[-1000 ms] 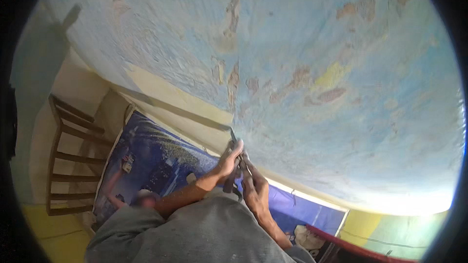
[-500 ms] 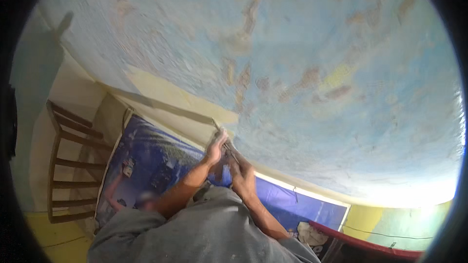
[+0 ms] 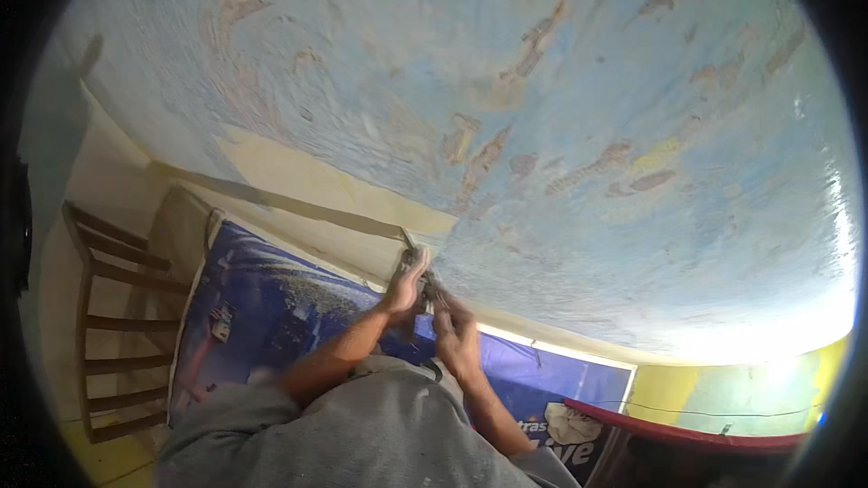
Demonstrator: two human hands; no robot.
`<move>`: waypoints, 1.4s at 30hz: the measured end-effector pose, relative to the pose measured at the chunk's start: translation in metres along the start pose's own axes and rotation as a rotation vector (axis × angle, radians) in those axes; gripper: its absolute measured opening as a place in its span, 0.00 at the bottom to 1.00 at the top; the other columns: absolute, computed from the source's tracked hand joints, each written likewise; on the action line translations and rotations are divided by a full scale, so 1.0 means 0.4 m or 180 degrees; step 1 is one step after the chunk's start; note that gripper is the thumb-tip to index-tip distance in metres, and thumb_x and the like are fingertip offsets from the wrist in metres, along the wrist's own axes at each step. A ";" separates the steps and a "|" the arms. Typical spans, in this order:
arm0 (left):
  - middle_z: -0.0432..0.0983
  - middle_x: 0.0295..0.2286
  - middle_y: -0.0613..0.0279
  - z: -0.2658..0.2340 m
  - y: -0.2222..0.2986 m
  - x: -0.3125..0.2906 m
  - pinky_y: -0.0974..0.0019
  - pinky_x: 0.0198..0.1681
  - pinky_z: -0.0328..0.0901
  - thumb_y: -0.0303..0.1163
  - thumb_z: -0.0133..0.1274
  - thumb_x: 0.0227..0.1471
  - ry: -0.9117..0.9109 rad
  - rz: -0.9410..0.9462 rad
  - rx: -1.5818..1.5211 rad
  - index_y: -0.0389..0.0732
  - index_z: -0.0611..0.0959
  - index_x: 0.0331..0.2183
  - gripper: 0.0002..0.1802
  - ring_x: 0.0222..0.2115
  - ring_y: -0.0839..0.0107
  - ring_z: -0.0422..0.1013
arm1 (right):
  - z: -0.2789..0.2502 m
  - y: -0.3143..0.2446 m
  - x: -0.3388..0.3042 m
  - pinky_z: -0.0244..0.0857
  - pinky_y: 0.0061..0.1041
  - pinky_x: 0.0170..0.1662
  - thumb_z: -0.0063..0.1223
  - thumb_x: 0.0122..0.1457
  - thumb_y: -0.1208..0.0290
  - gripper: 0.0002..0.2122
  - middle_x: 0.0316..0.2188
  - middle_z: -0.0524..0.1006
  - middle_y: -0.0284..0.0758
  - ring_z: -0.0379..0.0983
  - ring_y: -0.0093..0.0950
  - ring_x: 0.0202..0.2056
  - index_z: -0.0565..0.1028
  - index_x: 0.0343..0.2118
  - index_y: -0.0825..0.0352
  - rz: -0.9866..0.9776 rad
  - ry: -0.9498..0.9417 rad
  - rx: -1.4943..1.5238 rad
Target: The person scrapes old paint or wallpaper from a wall using a putty knife and sandpaper.
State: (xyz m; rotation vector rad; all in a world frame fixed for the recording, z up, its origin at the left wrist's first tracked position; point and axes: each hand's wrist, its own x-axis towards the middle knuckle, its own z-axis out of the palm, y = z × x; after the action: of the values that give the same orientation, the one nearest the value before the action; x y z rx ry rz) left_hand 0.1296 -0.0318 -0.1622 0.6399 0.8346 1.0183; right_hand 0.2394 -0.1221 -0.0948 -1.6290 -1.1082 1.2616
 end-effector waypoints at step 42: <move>0.73 0.36 0.59 -0.009 -0.082 0.002 0.70 0.40 0.69 0.49 0.51 0.63 0.0580 0.1176 -0.0235 0.37 0.70 0.46 0.24 0.34 0.73 0.72 | -0.003 -0.029 0.004 0.57 0.16 0.26 0.44 0.68 0.69 0.23 0.26 0.73 0.27 0.63 0.15 0.25 0.64 0.62 0.74 -0.0468 -0.0440 0.0597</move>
State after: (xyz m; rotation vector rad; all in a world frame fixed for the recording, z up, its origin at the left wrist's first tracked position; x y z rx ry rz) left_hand 0.1421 -0.0438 -0.1904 0.6587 0.8499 1.4531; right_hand 0.2388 -0.1169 -0.0844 -1.3144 -1.1344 1.3536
